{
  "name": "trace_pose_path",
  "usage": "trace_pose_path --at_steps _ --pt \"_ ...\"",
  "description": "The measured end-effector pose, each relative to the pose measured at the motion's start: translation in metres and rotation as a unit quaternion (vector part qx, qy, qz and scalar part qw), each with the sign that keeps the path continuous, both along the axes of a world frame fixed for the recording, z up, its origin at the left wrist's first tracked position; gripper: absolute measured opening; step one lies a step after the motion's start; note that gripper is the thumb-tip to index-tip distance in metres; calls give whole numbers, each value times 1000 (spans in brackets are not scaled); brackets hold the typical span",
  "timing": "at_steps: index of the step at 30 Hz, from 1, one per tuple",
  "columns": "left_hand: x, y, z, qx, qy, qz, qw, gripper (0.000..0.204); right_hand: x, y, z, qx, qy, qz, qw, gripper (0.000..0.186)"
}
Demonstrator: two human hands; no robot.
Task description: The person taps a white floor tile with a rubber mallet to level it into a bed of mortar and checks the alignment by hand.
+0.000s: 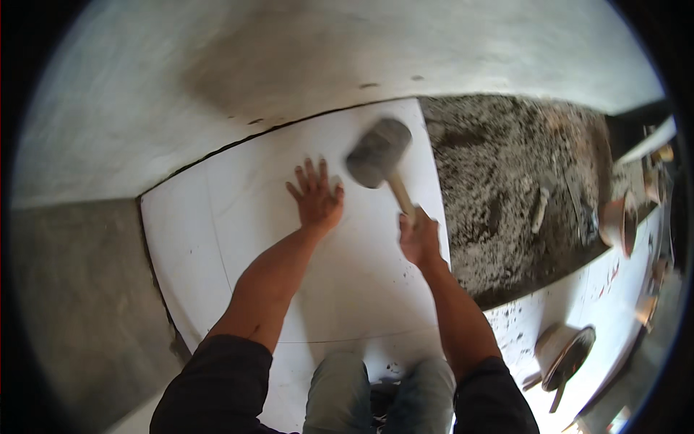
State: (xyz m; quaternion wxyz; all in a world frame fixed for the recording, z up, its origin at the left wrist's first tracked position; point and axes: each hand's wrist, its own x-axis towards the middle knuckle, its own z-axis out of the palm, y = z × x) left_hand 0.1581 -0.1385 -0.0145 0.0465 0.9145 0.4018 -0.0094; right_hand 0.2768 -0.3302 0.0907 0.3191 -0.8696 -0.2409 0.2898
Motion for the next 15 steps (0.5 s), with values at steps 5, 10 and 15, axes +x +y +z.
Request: trace_pose_path --at_steps 5,10,15 --pt "-24 10 9 -16 -90 19 996 66 -16 31 17 -30 100 -106 989 54" --pt "-25 12 3 -71 -138 42 987 66 -24 -18 -52 -120 38 -44 991 78" --pt "-85 76 -7 -36 -153 142 977 72 -30 -26 -68 -165 11 -66 984 82"
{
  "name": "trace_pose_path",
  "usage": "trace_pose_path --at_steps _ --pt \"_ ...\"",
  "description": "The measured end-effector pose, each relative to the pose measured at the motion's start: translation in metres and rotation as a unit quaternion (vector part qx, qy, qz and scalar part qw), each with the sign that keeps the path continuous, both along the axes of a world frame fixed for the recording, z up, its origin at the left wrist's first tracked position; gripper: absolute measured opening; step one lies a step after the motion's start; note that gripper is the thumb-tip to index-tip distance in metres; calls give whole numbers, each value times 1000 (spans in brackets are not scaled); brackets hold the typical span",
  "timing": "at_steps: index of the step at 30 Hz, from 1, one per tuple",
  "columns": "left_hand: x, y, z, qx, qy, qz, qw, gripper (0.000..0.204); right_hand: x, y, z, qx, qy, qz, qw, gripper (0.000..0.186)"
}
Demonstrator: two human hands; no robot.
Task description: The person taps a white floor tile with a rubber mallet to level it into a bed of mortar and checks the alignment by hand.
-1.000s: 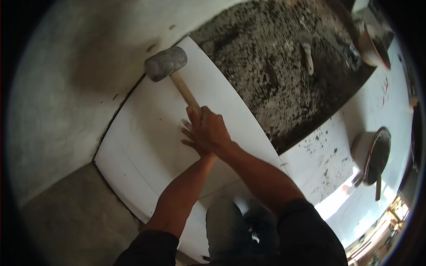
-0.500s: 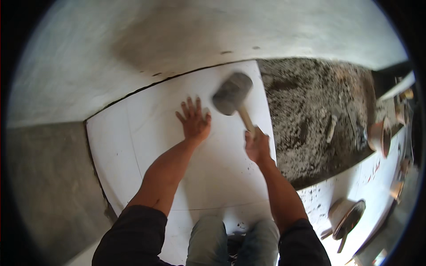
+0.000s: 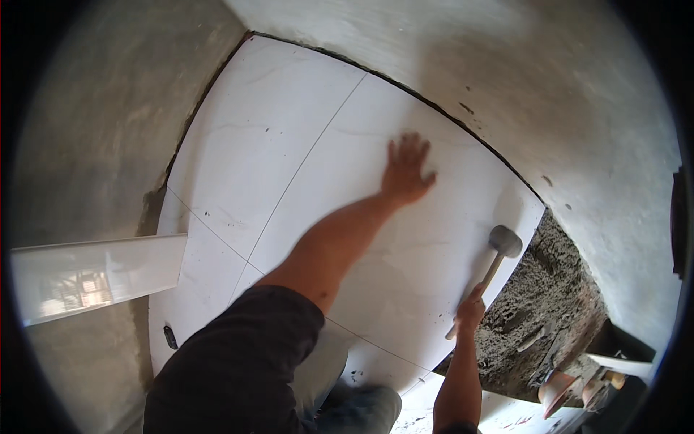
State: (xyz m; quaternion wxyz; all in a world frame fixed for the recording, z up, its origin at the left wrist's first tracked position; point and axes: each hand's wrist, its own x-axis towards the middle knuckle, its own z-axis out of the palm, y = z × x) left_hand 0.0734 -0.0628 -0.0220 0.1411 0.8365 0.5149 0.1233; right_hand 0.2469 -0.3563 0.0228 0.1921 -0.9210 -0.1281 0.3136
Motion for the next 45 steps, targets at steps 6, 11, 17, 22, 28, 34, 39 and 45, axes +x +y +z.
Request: trace_pose_path --at_steps 6,11,17,22,28,34,39,45 --pt "-123 114 4 -11 124 119 985 80 -42 14 9 -105 -161 52 980 74" --pt "-109 133 7 -23 138 146 979 76 -44 17 4 -138 -198 57 969 67" --pt "-95 133 3 -6 125 142 982 75 -52 31 11 14 -189 81 978 58" --pt "-103 131 3 15 110 110 988 74 -96 113 92 263 -85 165 947 51" --pt "-99 134 3 10 102 103 989 73 -72 154 18 119 -137 386 905 43" --pt "-104 132 6 16 93 109 990 72 -89 157 31 303 -146 266 903 49" --pt "-105 134 1 19 94 112 989 73 -92 162 35 265 -156 323 895 45" --pt "-107 140 3 35 92 94 991 75 -93 161 17 244 -144 356 891 44"
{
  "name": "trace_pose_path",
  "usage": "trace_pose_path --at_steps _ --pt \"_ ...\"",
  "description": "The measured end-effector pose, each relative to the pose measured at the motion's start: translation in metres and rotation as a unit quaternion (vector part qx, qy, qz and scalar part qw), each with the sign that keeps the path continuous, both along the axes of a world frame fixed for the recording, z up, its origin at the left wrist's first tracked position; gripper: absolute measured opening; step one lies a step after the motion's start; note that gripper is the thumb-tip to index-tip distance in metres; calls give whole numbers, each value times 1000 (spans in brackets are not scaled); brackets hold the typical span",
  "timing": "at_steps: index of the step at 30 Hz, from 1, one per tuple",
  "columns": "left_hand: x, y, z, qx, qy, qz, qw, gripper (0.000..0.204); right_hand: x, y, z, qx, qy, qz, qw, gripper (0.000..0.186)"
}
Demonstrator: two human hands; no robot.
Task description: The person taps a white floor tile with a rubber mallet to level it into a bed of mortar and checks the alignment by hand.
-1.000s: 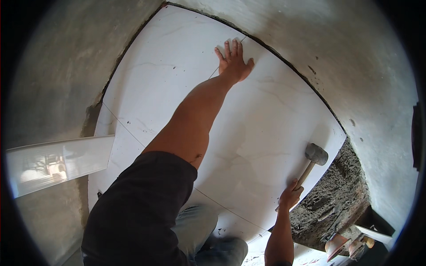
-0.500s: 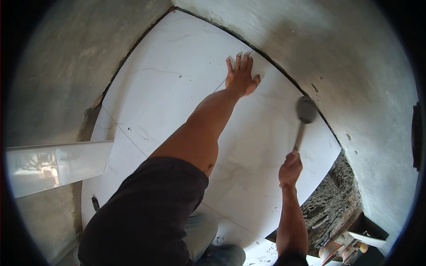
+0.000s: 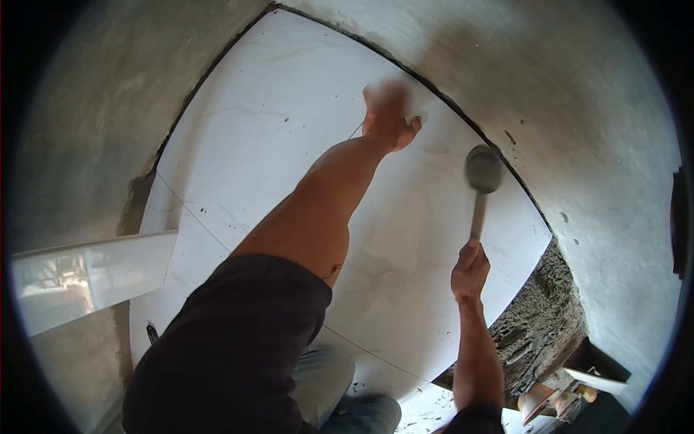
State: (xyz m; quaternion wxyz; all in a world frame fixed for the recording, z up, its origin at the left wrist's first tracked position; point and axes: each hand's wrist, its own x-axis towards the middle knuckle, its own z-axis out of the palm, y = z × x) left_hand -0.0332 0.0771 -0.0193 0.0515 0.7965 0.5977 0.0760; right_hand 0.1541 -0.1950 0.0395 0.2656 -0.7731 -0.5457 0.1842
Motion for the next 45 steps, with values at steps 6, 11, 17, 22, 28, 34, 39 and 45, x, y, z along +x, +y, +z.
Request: trace_pose_path --at_steps 6,11,17,22,28,34,39,45 --pt "3 -12 -1 -19 1 -1 1000 75 -11 -12 18 -24 9 27 999 44" --pt "4 3 6 7 -7 -3 1000 76 -12 -16 13 -15 16 28 999 48" --pt "-32 -30 -2 -17 10 -113 993 79 -31 -13 43 -41 103 -30 993 47" --pt "-38 -38 0 -6 5 -100 995 79 -31 -16 34 -100 67 -7 993 44" --pt "-35 -39 0 -1 -7 -103 995 80 -35 -31 20 -25 53 -8 998 45" --pt "-34 -36 -2 -10 1 -102 995 83 -38 -26 -1 -168 33 -18 985 57" --pt "-38 -30 1 -18 8 -115 993 84 -74 -29 12 6 225 -118 967 65" --pt "-25 -18 -27 98 -73 -137 983 76 -43 -44 7 33 166 -152 974 28"
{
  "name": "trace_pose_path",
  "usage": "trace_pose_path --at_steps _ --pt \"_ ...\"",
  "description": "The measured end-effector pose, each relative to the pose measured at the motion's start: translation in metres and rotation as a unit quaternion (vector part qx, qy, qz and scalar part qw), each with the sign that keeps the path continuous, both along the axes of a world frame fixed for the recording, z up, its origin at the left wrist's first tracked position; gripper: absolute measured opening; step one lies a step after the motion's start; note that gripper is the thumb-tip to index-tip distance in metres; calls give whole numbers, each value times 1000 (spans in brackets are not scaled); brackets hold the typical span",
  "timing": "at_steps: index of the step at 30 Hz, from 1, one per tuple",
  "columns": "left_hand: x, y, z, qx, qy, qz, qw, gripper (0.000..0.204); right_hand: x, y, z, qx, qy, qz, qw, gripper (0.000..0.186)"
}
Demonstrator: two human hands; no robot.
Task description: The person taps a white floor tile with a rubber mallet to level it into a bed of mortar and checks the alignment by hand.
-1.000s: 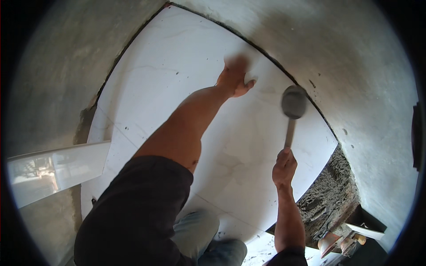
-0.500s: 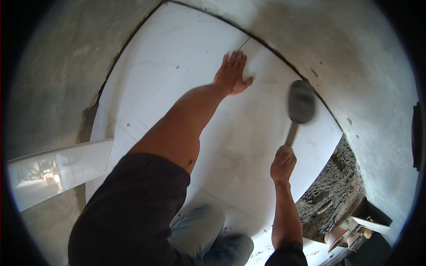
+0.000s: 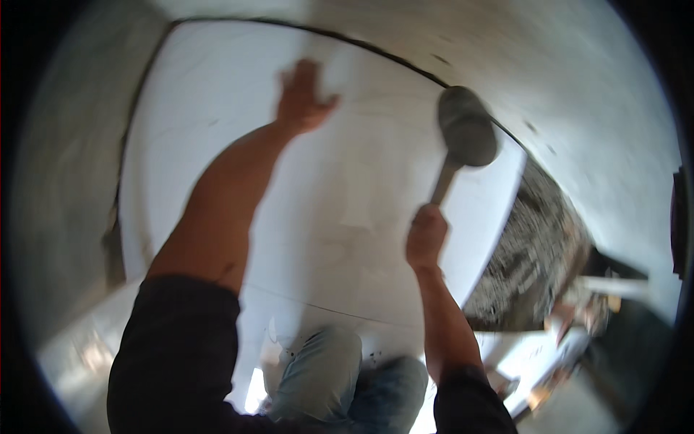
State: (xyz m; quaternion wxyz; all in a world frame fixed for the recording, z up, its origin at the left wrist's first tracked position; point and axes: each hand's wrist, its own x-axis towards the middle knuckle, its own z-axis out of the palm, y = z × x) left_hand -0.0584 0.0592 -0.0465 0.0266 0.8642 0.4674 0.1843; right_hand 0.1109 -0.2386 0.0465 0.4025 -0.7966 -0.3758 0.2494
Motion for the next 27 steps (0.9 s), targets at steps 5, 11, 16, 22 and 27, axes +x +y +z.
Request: trace_pose_path --at_steps 5,11,16,22,27 --pt "-3 -1 33 -75 211 99 970 80 20 -3 30 -189 -23 22 981 54" --pt "17 -8 30 -99 210 96 968 79 42 -30 22 -173 -33 -23 984 57" --pt "21 -13 33 -108 214 86 967 79 46 -45 18 -95 -18 -31 995 59" --pt "1 -6 2 -63 222 90 969 80 35 -18 29 -64 -45 -35 996 34" --pt "4 -2 18 -47 178 64 981 81 46 -22 18 -88 -81 21 993 31"
